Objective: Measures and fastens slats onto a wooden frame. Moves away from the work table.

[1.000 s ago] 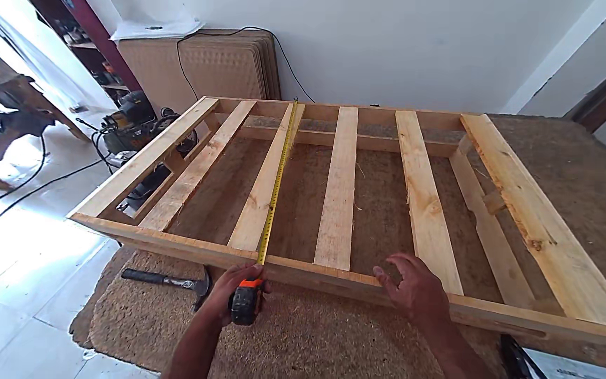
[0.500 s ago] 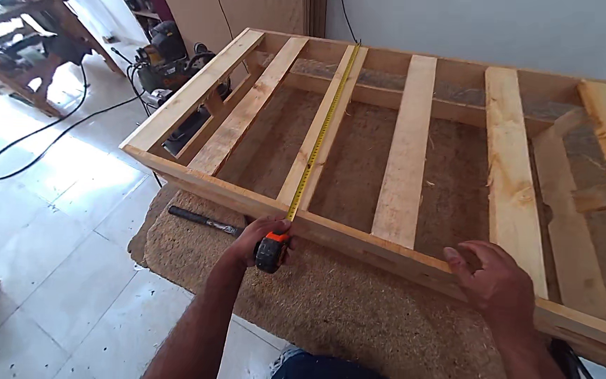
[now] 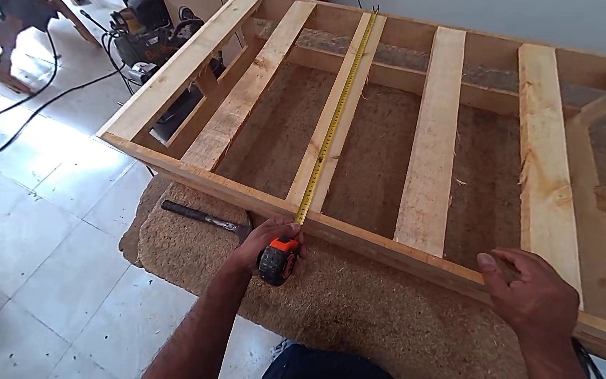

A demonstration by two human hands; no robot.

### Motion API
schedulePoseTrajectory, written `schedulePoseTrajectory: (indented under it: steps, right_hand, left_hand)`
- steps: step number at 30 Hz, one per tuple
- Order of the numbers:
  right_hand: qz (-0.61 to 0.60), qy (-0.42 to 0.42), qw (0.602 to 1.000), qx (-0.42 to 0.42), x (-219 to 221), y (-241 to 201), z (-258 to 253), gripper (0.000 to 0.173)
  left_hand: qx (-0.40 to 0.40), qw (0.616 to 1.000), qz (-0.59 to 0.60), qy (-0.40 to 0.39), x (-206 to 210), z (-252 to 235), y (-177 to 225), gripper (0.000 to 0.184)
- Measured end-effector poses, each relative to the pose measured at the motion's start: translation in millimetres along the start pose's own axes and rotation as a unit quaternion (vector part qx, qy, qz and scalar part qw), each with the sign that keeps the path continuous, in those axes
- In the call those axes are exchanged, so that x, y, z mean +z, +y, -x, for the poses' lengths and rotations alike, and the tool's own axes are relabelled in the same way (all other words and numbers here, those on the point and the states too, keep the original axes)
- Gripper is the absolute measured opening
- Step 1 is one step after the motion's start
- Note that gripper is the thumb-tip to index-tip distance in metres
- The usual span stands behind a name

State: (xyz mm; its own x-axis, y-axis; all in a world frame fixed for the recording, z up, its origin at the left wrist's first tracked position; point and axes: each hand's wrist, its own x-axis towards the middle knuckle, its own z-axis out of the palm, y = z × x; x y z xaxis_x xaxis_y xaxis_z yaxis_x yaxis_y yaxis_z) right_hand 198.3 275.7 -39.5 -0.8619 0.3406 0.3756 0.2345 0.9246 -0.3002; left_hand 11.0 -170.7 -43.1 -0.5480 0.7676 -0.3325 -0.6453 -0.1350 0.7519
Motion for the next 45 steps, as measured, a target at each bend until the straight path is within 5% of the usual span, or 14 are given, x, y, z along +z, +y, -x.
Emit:
schedulePoseTrajectory:
  steps: [45]
  right_hand:
    - [0.018, 0.014, 1.000, -0.011, 2.5, 2.3, 0.0, 0.054]
  left_hand:
    - [-0.008, 1.000, 0.026, -0.009, -12.8, 2.5, 2.2, 0.039]
